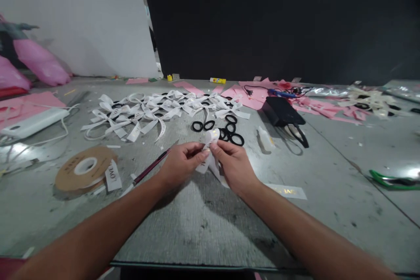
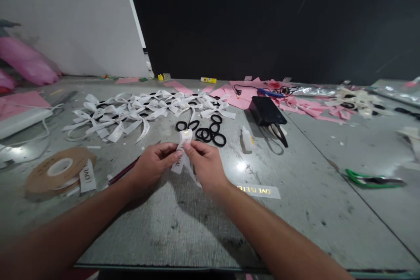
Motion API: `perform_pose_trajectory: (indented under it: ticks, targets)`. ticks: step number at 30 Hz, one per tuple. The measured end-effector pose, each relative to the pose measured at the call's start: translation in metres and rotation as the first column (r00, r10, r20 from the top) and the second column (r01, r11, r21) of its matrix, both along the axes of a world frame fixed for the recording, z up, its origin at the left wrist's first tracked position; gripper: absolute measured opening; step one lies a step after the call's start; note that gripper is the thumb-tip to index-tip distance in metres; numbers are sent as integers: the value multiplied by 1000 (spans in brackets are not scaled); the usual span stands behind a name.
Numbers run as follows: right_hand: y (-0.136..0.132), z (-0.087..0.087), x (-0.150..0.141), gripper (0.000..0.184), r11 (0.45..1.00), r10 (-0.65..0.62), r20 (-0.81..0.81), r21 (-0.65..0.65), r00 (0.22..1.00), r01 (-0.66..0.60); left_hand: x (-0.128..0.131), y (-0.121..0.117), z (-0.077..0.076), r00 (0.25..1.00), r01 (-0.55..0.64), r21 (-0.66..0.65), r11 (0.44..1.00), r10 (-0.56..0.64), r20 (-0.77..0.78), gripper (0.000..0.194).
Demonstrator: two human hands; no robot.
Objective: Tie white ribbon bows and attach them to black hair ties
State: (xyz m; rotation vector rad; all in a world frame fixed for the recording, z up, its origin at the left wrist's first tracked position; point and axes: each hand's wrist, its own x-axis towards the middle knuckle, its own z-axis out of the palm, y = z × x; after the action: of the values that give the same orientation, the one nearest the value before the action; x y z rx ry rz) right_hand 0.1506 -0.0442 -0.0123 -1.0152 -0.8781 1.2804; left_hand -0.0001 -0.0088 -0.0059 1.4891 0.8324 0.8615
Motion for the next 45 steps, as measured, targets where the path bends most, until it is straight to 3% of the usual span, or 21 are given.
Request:
perform_pose_trajectory:
  ticks: [4,10,13,18,22,25,30,36,39,45]
  targets:
    - [1,1,-1,22,999,-1,-57,41,998,3,-1,-1,3,1000,-1,-98,995,-1,-11,25]
    - [3,0,-1,33,999,-4,23,44,1000,3,-1,-2,4,996,-86,-102,991,85,-12,27]
    - [2,1,1,39,997,64,130,32,989,-68,-1,1,3,991,-119,-126,985,125,39,31]
    - [-2,5,2,20,992,104,374,28,922,-123,0,4,0,976,-180,-137,974,194,97,40]
    - [-2,2,0,21,991,133,214,-3,968,-135,2,3,-3,970,-176,-168,970,200,135,42]
    - [-2,-1,-1,26,988,154,147,-23,977,-152,1,3,-3,973,-194,-135,972,208,96,37]
    - [-2,3,-1,21,992,94,358,47,929,-118,-3,3,-1,980,-195,-3,981,195,-49,31]
    - [-2,1,-1,20,986,90,416,93,905,-140,-4,3,1,979,-205,-32,978,205,1,32]
    - [-1,-2,0,29,988,125,369,43,921,-151,-5,5,0,970,-244,-9,970,244,-20,31]
    - [-3,5,1,69,960,249,105,-159,963,-231,-11,13,0,909,-384,155,910,402,-114,31]
